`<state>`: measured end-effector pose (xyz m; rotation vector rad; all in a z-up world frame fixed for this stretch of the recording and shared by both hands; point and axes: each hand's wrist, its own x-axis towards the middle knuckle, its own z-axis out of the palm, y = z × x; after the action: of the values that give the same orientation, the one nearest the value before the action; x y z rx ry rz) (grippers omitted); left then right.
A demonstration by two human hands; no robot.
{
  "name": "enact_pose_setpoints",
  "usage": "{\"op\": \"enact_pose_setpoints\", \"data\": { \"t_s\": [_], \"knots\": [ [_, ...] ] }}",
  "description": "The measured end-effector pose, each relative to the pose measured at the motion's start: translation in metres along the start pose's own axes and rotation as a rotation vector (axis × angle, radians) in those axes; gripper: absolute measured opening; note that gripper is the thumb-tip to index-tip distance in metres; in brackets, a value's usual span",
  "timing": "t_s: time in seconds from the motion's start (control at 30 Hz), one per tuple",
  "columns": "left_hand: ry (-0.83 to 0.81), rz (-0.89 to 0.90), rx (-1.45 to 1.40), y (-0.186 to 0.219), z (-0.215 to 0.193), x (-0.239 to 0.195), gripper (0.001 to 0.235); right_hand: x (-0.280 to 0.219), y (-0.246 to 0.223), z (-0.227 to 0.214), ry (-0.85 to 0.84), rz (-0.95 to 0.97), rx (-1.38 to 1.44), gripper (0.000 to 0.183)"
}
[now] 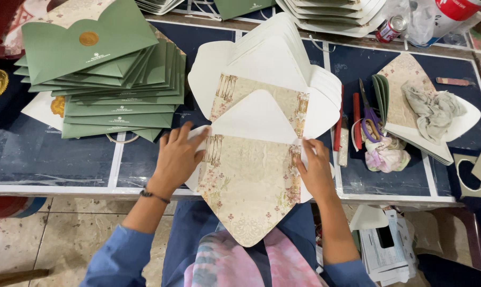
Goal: The person folds patterned paper inserts into green envelopes and stacks them on the table. They then use a red tool to press the folds of a stack of white paper inserts and later use a white tool to smooth the edges.
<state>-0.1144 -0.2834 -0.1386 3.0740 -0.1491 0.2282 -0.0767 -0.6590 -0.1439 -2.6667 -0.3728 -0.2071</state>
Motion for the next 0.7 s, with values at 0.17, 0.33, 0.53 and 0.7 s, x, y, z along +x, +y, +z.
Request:
{"op": "enact_pose_setpoints", "data": {
  "t_s": [0.17,0.33,0.53,0.7],
  "knots": [
    [0.164,-0.365,-0.687,-0.003,-0.032,-0.028,0.072,-0.035,0.033,-0.001,0.362,0.174,0.073,0.077],
    [0.381,-0.477,-0.978,0.015,-0.014,-0.036,0.038,-0.04,-0.005,0.0,0.516,0.422,0.753,0.053],
    [0.045,-0.17,-1.0,0.074,-0.034,-0.03,0.07,-0.031,-0.054,0.001,0.21,0.023,0.478,0.048],
    [-0.221,0.03,-0.266,0.088,-0.01,-0.033,0.088,-0.036,-0.057,0.024,0.033,-0.087,0.074,0.065]
  ]
}}
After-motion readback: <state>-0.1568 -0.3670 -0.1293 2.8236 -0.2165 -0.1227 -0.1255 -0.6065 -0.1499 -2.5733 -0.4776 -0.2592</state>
